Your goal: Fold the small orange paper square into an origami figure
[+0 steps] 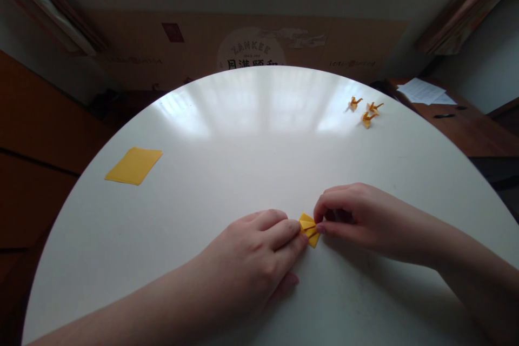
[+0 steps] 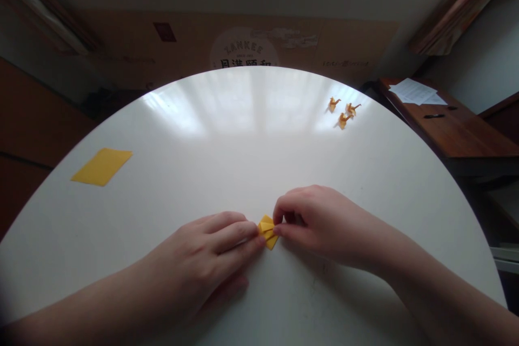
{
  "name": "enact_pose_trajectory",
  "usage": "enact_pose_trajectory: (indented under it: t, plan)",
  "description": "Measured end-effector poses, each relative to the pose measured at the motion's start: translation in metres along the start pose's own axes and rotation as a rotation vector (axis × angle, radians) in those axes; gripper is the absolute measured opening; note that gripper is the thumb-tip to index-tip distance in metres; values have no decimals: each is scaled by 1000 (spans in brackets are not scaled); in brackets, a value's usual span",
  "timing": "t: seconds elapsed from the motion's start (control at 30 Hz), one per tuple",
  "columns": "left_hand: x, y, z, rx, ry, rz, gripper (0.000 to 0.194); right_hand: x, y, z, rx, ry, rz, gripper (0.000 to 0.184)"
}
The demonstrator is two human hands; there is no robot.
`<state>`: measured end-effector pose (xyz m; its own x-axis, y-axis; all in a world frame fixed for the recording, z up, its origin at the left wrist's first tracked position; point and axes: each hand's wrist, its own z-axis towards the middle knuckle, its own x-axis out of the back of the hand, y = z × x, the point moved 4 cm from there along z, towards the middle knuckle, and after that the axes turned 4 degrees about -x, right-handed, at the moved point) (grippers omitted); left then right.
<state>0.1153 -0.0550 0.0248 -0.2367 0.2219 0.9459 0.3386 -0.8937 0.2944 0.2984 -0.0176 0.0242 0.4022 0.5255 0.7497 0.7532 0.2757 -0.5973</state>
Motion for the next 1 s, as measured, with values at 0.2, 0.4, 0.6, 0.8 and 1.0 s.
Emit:
enact_pose_trajectory:
  t: [0.2, 0.4, 0.6, 0.8, 1.0]
  plan:
    - [1, 1, 1, 16, 11, -15, 38, 0, -3, 0, -33, 39, -54, 11]
    - [-1, 1, 1, 12, 28, -4, 38, -2, -4, 1, -64, 37, -24, 12]
    - [-1, 1, 1, 17, 15, -8, 39, -1, -6, 0, -93, 47, -25, 12]
    - [-2, 0, 1, 33, 1, -10, 40, -3, -11, -1, -113, 68, -79, 17]
    - [-1, 1, 2, 29, 20, -12, 38, -3, -10, -1, -119, 59, -99, 9]
